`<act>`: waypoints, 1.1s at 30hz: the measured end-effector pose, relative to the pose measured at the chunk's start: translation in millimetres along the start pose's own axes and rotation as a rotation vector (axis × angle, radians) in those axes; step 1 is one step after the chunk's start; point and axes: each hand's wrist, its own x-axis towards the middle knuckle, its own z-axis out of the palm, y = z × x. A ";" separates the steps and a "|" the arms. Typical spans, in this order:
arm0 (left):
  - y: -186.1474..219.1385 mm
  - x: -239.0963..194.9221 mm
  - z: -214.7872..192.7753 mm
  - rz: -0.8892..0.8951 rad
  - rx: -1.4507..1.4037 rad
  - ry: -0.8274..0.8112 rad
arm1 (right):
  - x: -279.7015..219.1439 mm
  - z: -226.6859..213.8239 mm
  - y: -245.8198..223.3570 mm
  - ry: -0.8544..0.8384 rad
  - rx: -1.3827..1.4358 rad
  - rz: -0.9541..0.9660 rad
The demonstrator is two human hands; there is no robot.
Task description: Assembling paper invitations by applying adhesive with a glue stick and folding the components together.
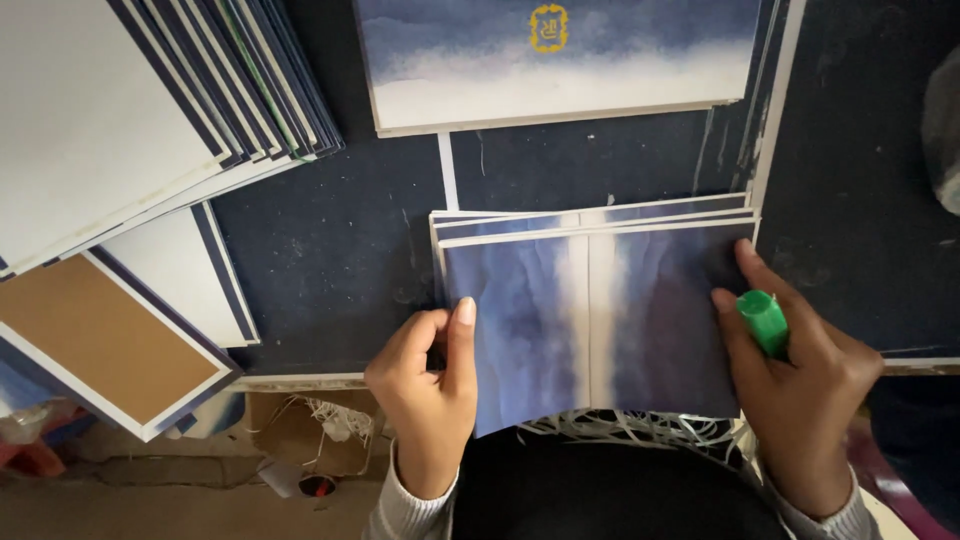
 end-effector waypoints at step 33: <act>-1.6 2.1 -11.6 0.106 0.178 -0.032 | -1.5 11.2 24.2 0.090 -0.126 -0.204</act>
